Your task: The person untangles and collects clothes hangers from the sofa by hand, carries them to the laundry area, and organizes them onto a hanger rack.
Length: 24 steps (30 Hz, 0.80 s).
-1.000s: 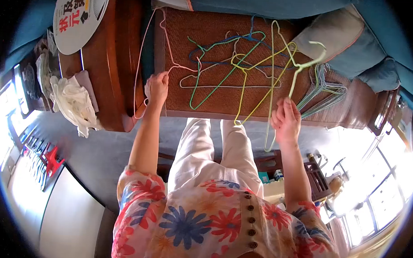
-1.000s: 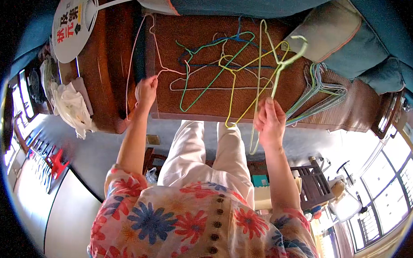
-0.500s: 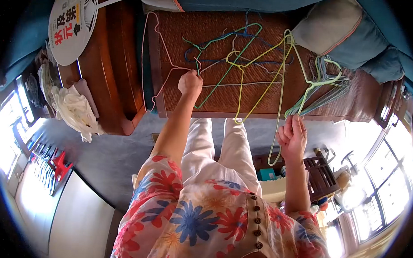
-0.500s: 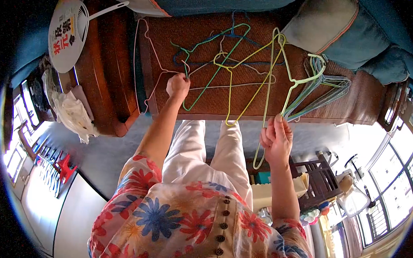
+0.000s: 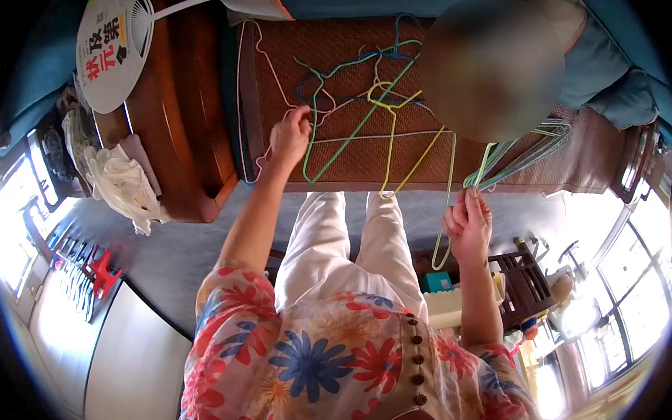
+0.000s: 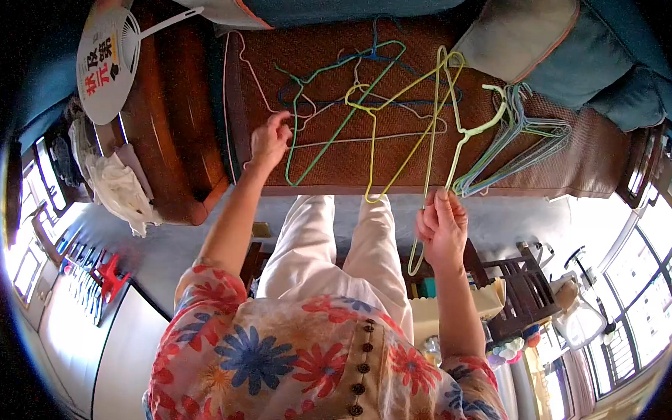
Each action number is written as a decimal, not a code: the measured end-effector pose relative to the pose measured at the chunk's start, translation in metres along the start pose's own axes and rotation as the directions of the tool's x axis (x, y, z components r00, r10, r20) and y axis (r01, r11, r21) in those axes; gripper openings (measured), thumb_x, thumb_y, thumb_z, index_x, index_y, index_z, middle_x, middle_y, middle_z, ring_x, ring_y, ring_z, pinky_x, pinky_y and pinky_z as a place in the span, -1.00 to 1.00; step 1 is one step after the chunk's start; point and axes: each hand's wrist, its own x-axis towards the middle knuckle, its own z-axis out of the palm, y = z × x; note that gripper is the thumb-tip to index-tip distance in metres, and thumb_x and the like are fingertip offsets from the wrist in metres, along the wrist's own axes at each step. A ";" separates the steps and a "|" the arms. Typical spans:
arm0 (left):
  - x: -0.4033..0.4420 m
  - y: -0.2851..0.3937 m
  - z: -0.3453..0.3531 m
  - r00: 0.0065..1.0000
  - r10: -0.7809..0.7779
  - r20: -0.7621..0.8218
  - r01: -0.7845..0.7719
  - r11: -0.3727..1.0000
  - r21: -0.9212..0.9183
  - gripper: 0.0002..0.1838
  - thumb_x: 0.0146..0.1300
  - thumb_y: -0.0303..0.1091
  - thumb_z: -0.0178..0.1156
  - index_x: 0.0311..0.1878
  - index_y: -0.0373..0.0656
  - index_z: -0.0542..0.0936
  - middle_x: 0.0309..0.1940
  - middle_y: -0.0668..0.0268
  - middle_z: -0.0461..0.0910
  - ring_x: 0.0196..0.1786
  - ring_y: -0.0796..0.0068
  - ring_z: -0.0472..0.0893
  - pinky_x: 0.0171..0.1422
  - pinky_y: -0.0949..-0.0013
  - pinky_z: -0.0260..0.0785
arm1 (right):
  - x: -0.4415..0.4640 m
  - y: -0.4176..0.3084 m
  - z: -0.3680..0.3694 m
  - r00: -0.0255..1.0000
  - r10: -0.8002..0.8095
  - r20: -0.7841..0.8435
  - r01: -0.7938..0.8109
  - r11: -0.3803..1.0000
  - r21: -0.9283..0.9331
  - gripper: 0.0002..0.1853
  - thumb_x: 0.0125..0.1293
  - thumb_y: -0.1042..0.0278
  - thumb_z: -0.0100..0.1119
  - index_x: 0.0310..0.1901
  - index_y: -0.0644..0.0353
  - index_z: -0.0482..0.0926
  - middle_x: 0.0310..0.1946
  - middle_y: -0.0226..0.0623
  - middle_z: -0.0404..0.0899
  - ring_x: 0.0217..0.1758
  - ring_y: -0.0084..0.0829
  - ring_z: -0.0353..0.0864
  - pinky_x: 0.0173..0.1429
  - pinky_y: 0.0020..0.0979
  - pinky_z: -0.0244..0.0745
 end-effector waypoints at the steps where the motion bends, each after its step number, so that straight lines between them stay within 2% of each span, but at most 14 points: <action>1: 0.008 0.003 -0.004 0.997 0.058 -0.052 -0.049 0.985 0.166 -0.79 0.14 -0.31 0.04 -0.15 0.00 0.53 -0.34 0.09 0.57 -0.36 0.22 0.59 -0.32 0.16 0.42 | 0.000 0.001 -0.001 1.000 0.007 0.012 -0.007 1.000 -0.003 -0.73 0.34 0.18 -0.10 -0.45 0.15 0.39 -0.84 -0.60 0.00 -0.82 -0.71 -0.08 -0.74 -0.60 -0.17; 4: 0.025 0.007 -0.012 0.998 0.044 0.038 -0.055 0.914 0.402 -0.81 0.12 -0.33 0.06 -0.18 0.00 0.54 -0.18 0.12 0.50 -0.18 0.21 0.54 -0.17 0.16 0.39 | 0.001 0.006 -0.001 0.999 0.003 0.049 -0.003 1.000 -0.008 -0.72 0.35 0.19 -0.12 -0.46 0.15 0.40 -0.84 -0.60 0.00 -0.82 -0.71 -0.08 -0.75 -0.62 -0.16; 7: 0.038 0.019 -0.014 0.982 0.148 0.119 -0.190 0.758 0.624 -0.84 0.08 -0.34 0.09 -0.25 -0.01 0.58 -0.19 0.19 0.46 -0.10 0.19 0.47 -0.10 0.16 0.35 | 0.001 0.012 -0.001 0.998 -0.004 0.066 0.004 1.000 -0.003 -0.75 0.33 0.22 -0.08 -0.45 0.16 0.43 -0.83 -0.59 0.04 -0.80 -0.73 -0.05 -0.75 -0.63 -0.15; 8: 0.043 0.016 -0.010 0.970 0.210 0.119 -0.235 0.711 0.663 -0.87 0.08 -0.36 0.07 -0.33 -0.04 0.60 -0.26 0.22 0.45 -0.10 0.23 0.43 -0.04 0.14 0.27 | 0.001 0.014 0.000 0.997 -0.007 0.072 0.007 1.000 0.001 -0.76 0.33 0.24 -0.06 -0.44 0.16 0.45 -0.82 -0.59 0.06 -0.80 -0.74 -0.04 -0.75 -0.64 -0.14; 11: 0.042 0.032 -0.021 0.905 0.372 0.208 -0.405 0.595 0.694 -0.86 0.07 -0.39 0.05 -0.37 -0.08 0.60 -0.26 0.23 0.46 -0.11 0.27 0.44 -0.01 0.14 0.19 | 0.002 0.022 0.015 0.999 -0.019 -0.028 0.017 0.998 -0.062 -0.72 0.33 0.22 -0.07 -0.51 0.14 0.38 -0.82 -0.59 0.02 -0.80 -0.72 -0.03 -0.74 -0.63 -0.10; 12: 0.041 0.039 -0.025 0.897 0.372 0.238 -0.430 0.612 0.664 -0.87 0.05 -0.36 0.05 -0.38 -0.08 0.59 -0.31 0.25 0.49 -0.13 0.30 0.42 0.02 0.13 0.11 | 0.005 0.027 0.017 0.998 -0.012 -0.058 0.008 0.998 -0.066 -0.75 0.31 0.27 -0.04 -0.51 0.15 0.41 -0.81 -0.59 0.03 -0.79 -0.73 -0.01 -0.73 -0.66 -0.09; 15: 0.021 0.058 -0.035 0.839 0.494 0.226 -0.527 0.639 0.559 -0.89 0.02 -0.31 0.07 -0.42 -0.05 0.56 -0.39 0.30 0.52 -0.19 0.33 0.45 -0.01 0.11 0.12 | 0.019 0.039 0.042 1.000 -0.004 -0.012 0.002 0.995 -0.104 -0.80 0.28 0.31 0.02 -0.49 0.16 0.45 -0.79 -0.59 0.13 -0.77 -0.76 0.05 -0.71 -0.68 -0.08; 17: 0.003 0.075 -0.040 0.830 0.512 0.220 -0.552 0.702 0.449 -0.90 0.06 -0.27 0.04 -0.45 -0.02 0.50 -0.47 0.34 0.55 -0.29 0.34 0.51 0.00 0.09 0.11 | 0.032 0.051 0.057 0.998 -0.066 -0.025 0.057 0.962 -0.266 -0.83 0.24 0.33 0.08 -0.49 0.15 0.47 -0.74 -0.59 0.24 -0.73 -0.79 0.10 -0.70 -0.69 -0.08; 19: -0.015 0.092 -0.040 0.848 0.483 0.219 -0.530 0.759 0.378 -0.92 0.06 -0.32 0.08 -0.44 -0.09 0.49 -0.51 0.30 0.53 -0.37 0.27 0.53 -0.17 0.17 0.28 | 0.046 0.065 0.064 0.995 -0.099 -0.006 0.096 0.978 -0.187 -0.84 0.22 0.29 0.13 -0.47 0.14 0.51 -0.72 -0.63 0.27 -0.72 -0.81 0.10 -0.69 -0.68 -0.09; 21: -0.028 0.111 -0.041 0.892 0.356 0.279 -0.438 0.833 0.338 -0.91 0.09 -0.34 0.05 -0.37 -0.10 0.50 -0.49 0.25 0.54 -0.36 0.22 0.55 -0.24 0.14 0.34 | 0.049 0.064 0.073 0.995 -0.084 -0.043 0.077 0.985 -0.157 -0.83 0.21 0.26 0.15 -0.48 0.11 0.53 -0.74 -0.68 0.22 -0.71 -0.81 0.08 -0.67 -0.67 -0.09; 22: -0.031 0.115 -0.041 0.906 0.290 0.307 -0.386 0.865 0.320 -0.90 0.10 -0.35 0.04 -0.34 -0.10 0.50 -0.49 0.23 0.54 -0.35 0.19 0.56 -0.28 0.12 0.37 | 0.049 0.063 0.073 0.991 -0.131 -0.024 0.127 0.982 -0.139 -0.84 0.21 0.26 0.14 -0.45 0.11 0.54 -0.75 -0.68 0.20 -0.72 -0.82 0.05 -0.68 -0.67 -0.10; 24: -0.025 0.092 -0.039 0.912 0.266 0.313 -0.374 0.852 0.367 -0.87 0.10 -0.39 -0.04 -0.39 -0.14 0.51 -0.50 0.15 0.56 -0.38 0.14 0.58 -0.35 0.12 0.41 | 0.045 0.052 0.064 0.993 -0.100 -0.068 0.089 0.984 -0.157 -0.85 0.22 0.27 0.12 -0.37 0.14 0.55 -0.76 -0.66 0.18 -0.74 -0.81 0.04 -0.70 -0.67 -0.12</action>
